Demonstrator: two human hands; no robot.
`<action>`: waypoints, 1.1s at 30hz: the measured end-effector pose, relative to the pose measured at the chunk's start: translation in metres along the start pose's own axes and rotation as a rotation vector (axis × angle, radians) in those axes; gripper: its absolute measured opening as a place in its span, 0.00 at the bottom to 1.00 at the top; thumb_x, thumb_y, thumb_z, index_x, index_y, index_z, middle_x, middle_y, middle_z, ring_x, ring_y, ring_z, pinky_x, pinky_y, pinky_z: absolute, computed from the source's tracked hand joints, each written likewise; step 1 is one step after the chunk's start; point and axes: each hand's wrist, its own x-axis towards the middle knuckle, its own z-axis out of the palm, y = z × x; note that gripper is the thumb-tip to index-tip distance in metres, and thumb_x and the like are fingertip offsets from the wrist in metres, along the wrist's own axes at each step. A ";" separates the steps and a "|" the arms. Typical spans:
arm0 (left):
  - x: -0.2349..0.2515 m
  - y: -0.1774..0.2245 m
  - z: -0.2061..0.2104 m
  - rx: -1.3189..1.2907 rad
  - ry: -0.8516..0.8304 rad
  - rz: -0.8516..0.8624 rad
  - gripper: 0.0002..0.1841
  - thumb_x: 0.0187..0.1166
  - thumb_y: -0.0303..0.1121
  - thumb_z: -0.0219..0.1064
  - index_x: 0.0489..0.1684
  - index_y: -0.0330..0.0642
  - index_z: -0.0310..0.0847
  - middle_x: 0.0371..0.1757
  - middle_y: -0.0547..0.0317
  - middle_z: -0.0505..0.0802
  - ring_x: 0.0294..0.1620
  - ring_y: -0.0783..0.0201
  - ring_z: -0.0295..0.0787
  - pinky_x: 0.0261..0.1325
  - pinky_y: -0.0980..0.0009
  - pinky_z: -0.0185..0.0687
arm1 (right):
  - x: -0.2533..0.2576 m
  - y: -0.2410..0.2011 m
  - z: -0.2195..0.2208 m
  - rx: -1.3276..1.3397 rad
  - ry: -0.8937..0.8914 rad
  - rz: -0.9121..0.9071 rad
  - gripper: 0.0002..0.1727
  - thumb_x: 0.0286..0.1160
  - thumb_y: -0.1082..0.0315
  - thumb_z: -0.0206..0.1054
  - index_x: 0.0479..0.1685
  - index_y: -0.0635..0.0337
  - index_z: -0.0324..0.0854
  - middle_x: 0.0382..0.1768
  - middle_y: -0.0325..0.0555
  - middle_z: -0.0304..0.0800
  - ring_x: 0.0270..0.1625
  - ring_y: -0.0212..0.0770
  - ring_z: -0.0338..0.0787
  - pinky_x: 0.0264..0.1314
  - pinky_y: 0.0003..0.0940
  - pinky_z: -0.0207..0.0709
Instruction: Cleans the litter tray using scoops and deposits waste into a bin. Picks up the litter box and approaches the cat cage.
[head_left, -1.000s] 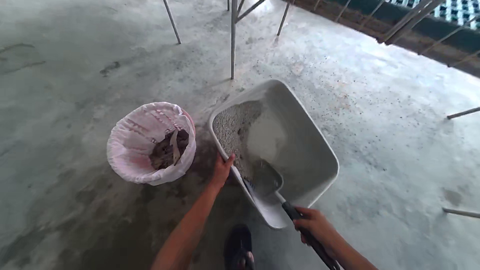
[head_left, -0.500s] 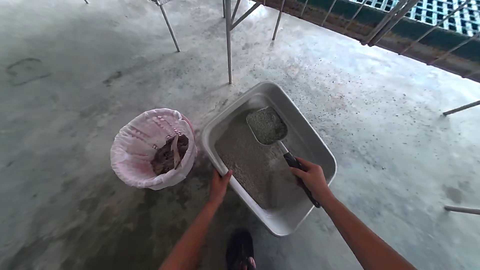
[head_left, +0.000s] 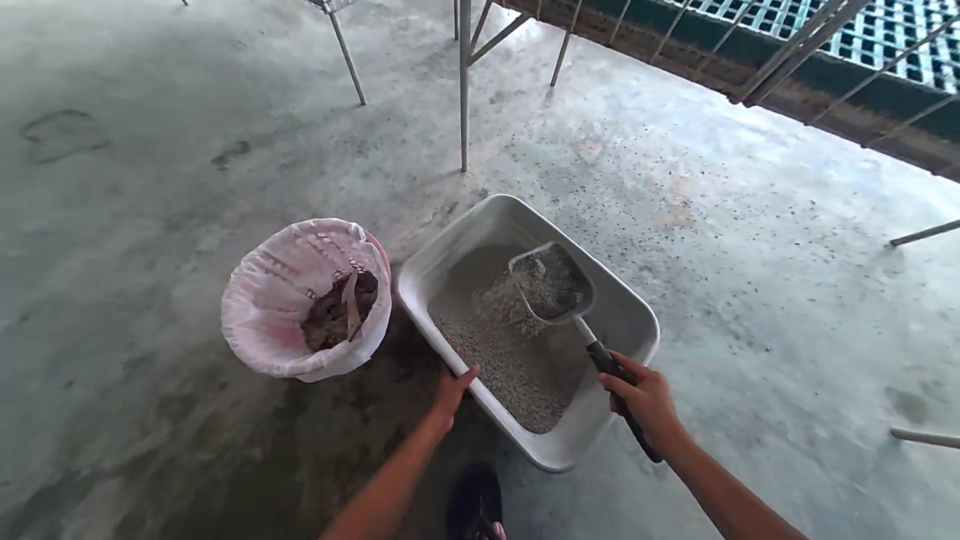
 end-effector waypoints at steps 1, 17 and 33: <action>0.000 -0.004 0.003 -0.023 -0.003 0.015 0.47 0.80 0.29 0.72 0.93 0.33 0.37 0.81 0.28 0.72 0.75 0.43 0.77 0.73 0.51 0.76 | -0.001 0.004 -0.001 -0.005 -0.006 -0.018 0.25 0.70 0.81 0.69 0.70 0.72 0.79 0.28 0.43 0.89 0.16 0.27 0.80 0.20 0.23 0.78; -0.050 0.075 0.001 0.552 -0.094 0.493 0.52 0.73 0.39 0.77 0.88 0.18 0.44 0.79 0.20 0.74 0.76 0.38 0.79 0.78 0.52 0.75 | -0.047 0.047 0.023 -0.127 -0.244 0.054 0.27 0.68 0.75 0.71 0.71 0.70 0.79 0.29 0.44 0.89 0.20 0.29 0.82 0.26 0.28 0.80; 0.008 0.004 -0.016 0.053 0.067 0.123 0.50 0.77 0.28 0.74 0.94 0.32 0.35 0.85 0.27 0.68 0.83 0.42 0.71 0.82 0.50 0.68 | -0.013 0.011 0.023 -0.119 -0.130 -0.019 0.26 0.68 0.78 0.72 0.69 0.71 0.81 0.26 0.44 0.90 0.16 0.28 0.80 0.21 0.25 0.78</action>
